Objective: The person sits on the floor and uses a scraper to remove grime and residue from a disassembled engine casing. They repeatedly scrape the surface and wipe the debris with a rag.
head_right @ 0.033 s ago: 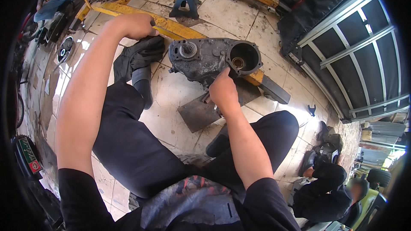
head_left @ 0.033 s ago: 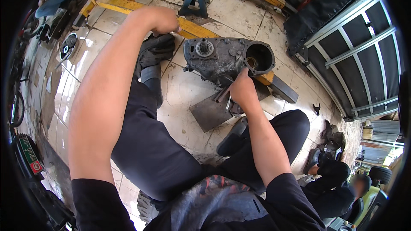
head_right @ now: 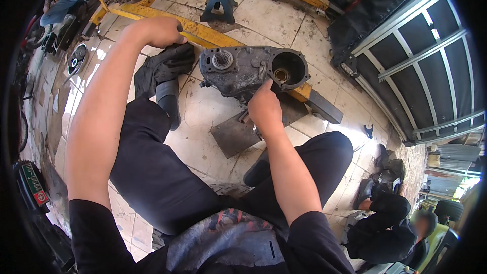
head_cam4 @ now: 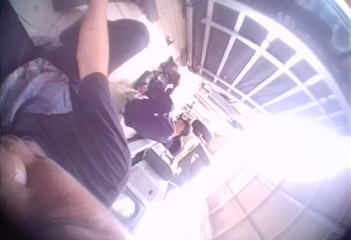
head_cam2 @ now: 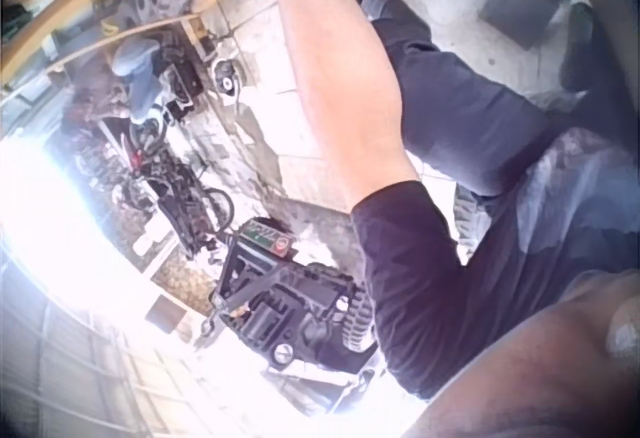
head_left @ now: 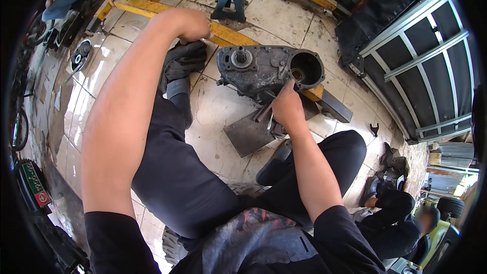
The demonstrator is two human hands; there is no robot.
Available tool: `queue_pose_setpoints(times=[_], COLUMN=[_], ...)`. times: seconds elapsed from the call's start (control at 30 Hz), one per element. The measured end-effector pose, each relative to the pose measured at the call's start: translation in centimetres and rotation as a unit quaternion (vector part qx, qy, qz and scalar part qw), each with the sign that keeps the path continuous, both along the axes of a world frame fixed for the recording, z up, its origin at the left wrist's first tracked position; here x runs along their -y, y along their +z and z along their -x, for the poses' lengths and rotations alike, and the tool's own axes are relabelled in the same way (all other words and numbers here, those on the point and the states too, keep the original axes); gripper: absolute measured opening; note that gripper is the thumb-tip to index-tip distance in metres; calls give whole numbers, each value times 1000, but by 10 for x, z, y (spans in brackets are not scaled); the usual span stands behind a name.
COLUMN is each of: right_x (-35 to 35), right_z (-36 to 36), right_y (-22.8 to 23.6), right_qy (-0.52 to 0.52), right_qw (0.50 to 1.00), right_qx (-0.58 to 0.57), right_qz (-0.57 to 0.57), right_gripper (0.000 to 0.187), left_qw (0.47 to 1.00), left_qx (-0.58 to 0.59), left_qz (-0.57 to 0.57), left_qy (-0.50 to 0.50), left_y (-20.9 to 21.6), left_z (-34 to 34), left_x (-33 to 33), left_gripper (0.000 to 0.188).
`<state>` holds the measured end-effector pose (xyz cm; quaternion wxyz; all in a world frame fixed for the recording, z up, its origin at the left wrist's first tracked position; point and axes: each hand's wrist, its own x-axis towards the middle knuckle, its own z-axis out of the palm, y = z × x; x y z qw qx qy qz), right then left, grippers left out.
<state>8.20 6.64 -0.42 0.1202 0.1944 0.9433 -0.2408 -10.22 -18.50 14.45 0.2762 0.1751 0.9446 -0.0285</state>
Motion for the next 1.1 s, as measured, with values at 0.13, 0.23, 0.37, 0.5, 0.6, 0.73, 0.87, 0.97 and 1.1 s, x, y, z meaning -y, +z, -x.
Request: queue_pose_setpoints(times=[0.13, 0.23, 0.37, 0.5, 0.6, 0.73, 0.87, 0.97, 1.1], right_x=[11, 18, 30, 31, 21, 36, 6, -21, -37], right_z=[4, 4, -15, 1, 11, -14, -63, -76, -77], right_y=[-15, -14, -30, -35, -23, -28, -25, -31, -49], right_qy=[-38, -31, -43, -44, -67, -45, -26, -63, -76], right_qw=[998, 999, 998, 998, 997, 997, 997, 996, 992], right_qx=[-36, -37, -46, -36, -39, -45, -3, -42, -102], right_qz=[-28, -5, -8, -26, -11, 39, 77, 41, -10], right_gripper=[64, 60, 57, 56, 58, 65, 66, 56, 46], left_qw=[998, 983, 969, 963, 938, 873, 919, 890, 921], left_qx=[26, 61, 86, 57, 7, 17, -46, -108, -37], left_qz=[-30, -150, -223, -261, -346, -473, -348, -408, -343], left_qy=[46, 91, 65, 45, 28, 116, 178, 173, 182], left_y=[0, 5, 34, 46, 37, -42, -89, -94, -118], left_z=[-1, -21, -67, -85, -99, -96, -89, -56, -29], left_x=[11, 19, 15, -9, -41, -34, -31, -48, -67], left_gripper=[49, 53, 61, 62, 58, 48, 45, 49, 55])
